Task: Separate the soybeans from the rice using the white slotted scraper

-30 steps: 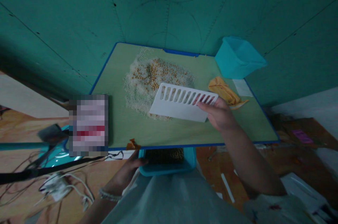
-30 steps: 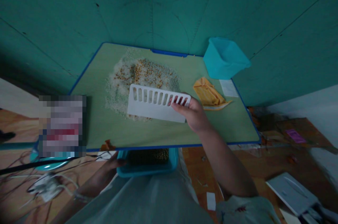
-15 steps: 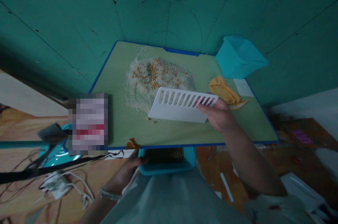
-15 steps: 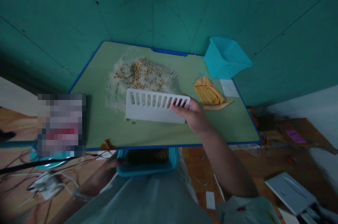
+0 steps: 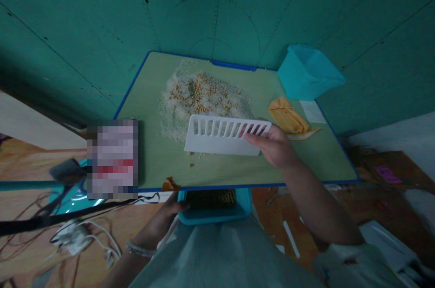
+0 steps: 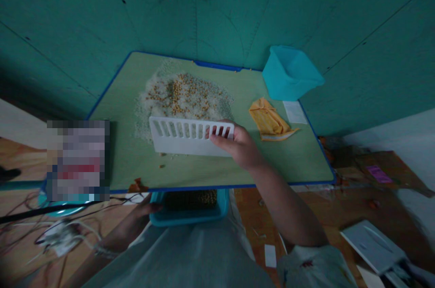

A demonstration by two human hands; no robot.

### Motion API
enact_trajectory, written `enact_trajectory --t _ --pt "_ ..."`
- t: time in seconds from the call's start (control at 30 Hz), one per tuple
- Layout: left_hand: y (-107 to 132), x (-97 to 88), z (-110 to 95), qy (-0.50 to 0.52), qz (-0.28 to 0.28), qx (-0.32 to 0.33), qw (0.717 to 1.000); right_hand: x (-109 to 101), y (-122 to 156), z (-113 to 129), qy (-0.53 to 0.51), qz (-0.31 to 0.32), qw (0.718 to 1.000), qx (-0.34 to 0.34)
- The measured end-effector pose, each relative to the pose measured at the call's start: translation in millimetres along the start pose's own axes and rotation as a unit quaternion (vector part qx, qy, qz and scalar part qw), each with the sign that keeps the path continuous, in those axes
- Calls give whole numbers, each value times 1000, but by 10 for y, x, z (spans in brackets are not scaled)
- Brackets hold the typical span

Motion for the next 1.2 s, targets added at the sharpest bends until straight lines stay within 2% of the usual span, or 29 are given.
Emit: enact_trajectory --t 0.2,0.33,0.5,0.63,0.9,1.2 --pt "-22 -55 27 1 -17 3 1000 19 77 27 25 17 999 12" --pt "-32 -178 31 -6 -38 13 999 33 83 21 28 20 999 18" --pt "61 -394 -97 -22 -63 46 997 144 45 -9 0 30 999 9" --pt "144 -504 -184 -39 -76 56 995 264 48 -96 -2 45 999 30" --pt "236 -506 -223 -56 -83 44 994 380 71 -21 9 84 996 40" --pt "289 -534 -296 -54 -109 31 992 324 171 -92 -17 95 993 65"
Point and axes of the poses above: each hand's wrist, its own y-axis away from the middle knuckle, its own x-axis out of the palm, z = x × y, the point moved 9 cm from there along -y, towards the middle knuckle, and after that the axes turned 8 degrees about -x, right-handed, at the moved point
